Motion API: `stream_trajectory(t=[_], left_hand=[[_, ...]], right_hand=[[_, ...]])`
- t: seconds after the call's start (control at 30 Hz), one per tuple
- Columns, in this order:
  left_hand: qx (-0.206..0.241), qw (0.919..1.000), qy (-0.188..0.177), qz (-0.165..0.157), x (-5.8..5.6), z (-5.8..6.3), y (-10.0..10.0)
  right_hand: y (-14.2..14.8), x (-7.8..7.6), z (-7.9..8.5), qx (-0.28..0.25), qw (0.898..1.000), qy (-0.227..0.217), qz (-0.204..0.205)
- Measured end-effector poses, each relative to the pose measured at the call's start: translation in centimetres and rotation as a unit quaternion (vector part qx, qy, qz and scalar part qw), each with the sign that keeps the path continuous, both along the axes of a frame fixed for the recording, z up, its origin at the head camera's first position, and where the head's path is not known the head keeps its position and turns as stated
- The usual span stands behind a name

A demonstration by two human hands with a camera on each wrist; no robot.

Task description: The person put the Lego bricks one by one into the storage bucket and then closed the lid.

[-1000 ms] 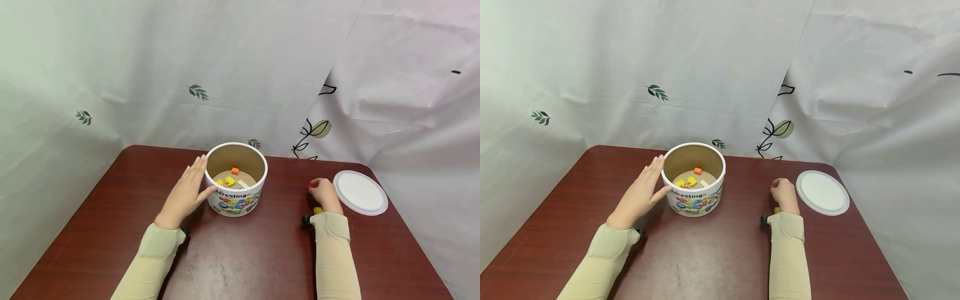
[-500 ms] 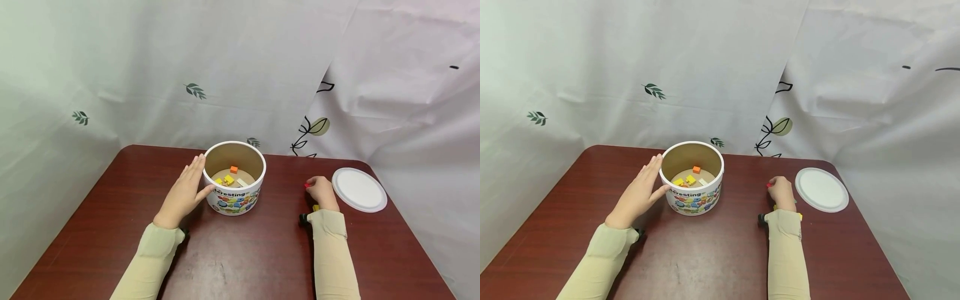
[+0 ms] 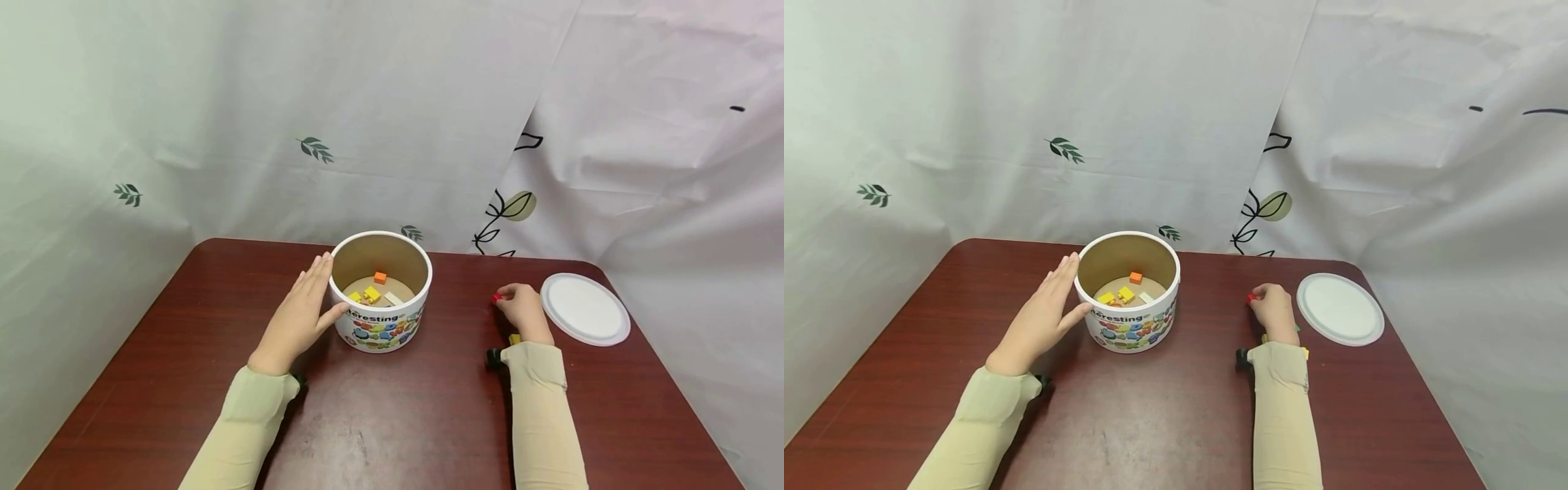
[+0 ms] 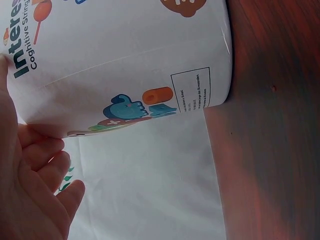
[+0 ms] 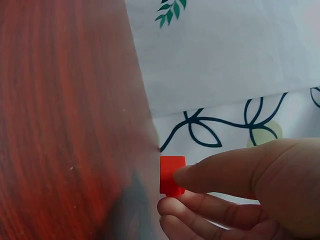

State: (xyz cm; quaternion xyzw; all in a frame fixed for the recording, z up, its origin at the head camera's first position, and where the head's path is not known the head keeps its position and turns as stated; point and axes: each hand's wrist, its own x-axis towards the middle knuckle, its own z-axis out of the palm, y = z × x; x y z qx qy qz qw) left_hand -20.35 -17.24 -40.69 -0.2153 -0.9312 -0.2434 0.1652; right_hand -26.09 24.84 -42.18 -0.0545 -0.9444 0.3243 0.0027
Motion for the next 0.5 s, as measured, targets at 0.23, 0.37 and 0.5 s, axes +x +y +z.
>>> stream_trajectory(t=[0.23,0.37,0.5], left_hand=[[0.003,1.0000,0.003,-0.003,-0.1,0.0,0.1],[0.003,1.0000,0.003,-0.003,-0.1,0.1,0.1],[0.003,1.0000,0.006,-0.002,0.0,0.1,0.0]], right_hand=[[0.1,0.2,0.8,-0.016,0.999,0.044,0.003],[-0.2,0.4,1.7,-0.024,0.998,0.056,0.003],[-0.6,0.7,2.7,-0.029,0.997,0.068,0.011]])
